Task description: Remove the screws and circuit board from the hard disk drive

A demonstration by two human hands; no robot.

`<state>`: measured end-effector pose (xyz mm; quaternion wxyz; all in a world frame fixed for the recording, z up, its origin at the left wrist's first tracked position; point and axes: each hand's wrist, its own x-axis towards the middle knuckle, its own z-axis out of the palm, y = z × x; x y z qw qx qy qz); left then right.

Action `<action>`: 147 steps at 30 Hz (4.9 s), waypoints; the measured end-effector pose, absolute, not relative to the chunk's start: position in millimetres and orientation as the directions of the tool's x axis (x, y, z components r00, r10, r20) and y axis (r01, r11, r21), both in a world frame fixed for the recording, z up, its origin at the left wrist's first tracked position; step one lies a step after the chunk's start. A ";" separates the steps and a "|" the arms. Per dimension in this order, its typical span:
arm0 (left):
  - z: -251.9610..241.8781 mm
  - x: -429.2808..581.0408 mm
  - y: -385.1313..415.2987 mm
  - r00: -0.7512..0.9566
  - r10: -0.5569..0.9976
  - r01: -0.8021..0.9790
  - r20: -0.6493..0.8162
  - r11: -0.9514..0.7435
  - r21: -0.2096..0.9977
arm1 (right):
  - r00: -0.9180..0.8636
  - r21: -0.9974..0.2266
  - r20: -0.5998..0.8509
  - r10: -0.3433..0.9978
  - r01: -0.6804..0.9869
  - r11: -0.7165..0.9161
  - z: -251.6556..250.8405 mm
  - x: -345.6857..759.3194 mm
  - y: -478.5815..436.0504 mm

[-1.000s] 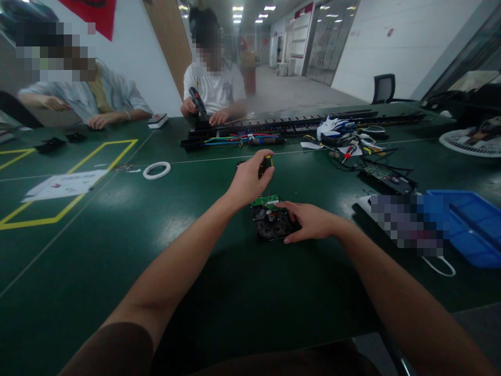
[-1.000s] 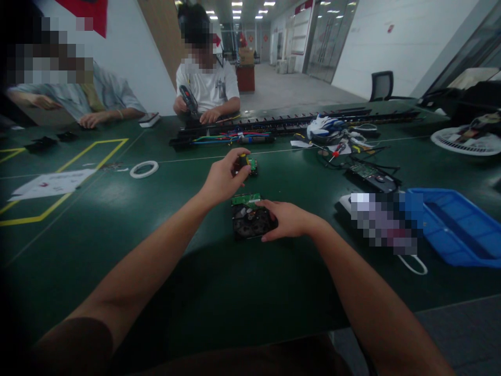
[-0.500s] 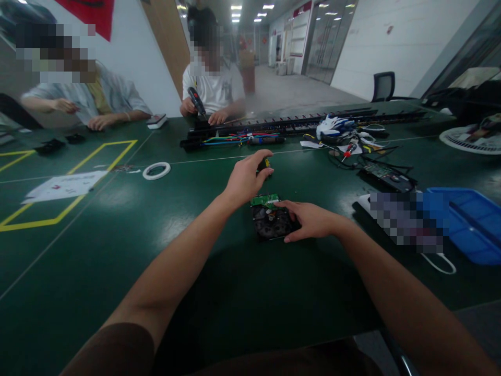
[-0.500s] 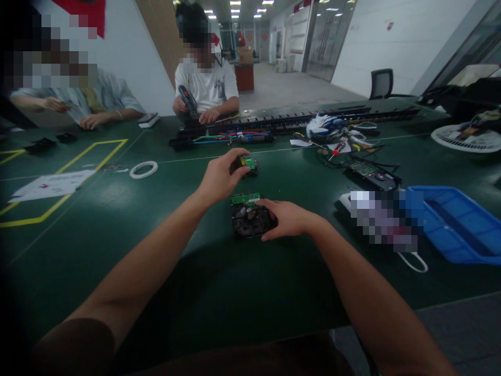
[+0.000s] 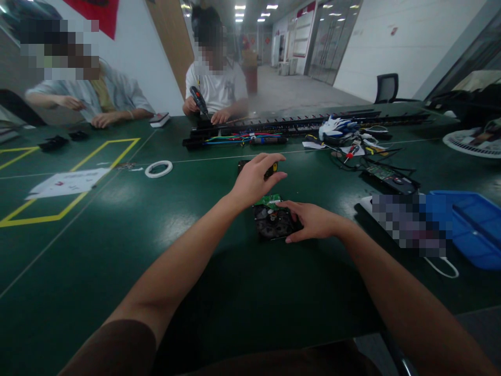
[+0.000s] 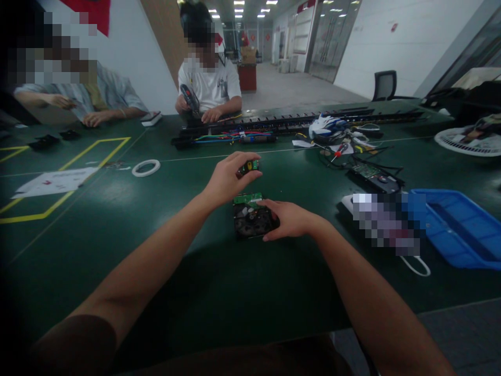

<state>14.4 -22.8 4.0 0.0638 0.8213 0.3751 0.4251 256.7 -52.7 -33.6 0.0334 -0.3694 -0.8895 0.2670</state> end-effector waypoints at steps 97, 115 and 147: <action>1.4 11.9 -18.3 0.266 0.691 0.568 0.672 -0.676 0.469 | -0.727 -0.515 -0.130 0.675 0.631 0.580 -35.6 257.1 -52.6; -3.5 13.7 -16.5 0.235 0.742 0.501 0.627 -0.646 0.576 | -0.728 -0.510 -0.132 0.673 0.632 0.583 -34.2 256.9 -52.4; 5.9 -7.8 -2.9 0.161 0.759 0.443 0.631 -0.626 0.641 | -0.734 -0.540 -0.157 0.661 0.624 0.565 -35.9 261.3 -49.6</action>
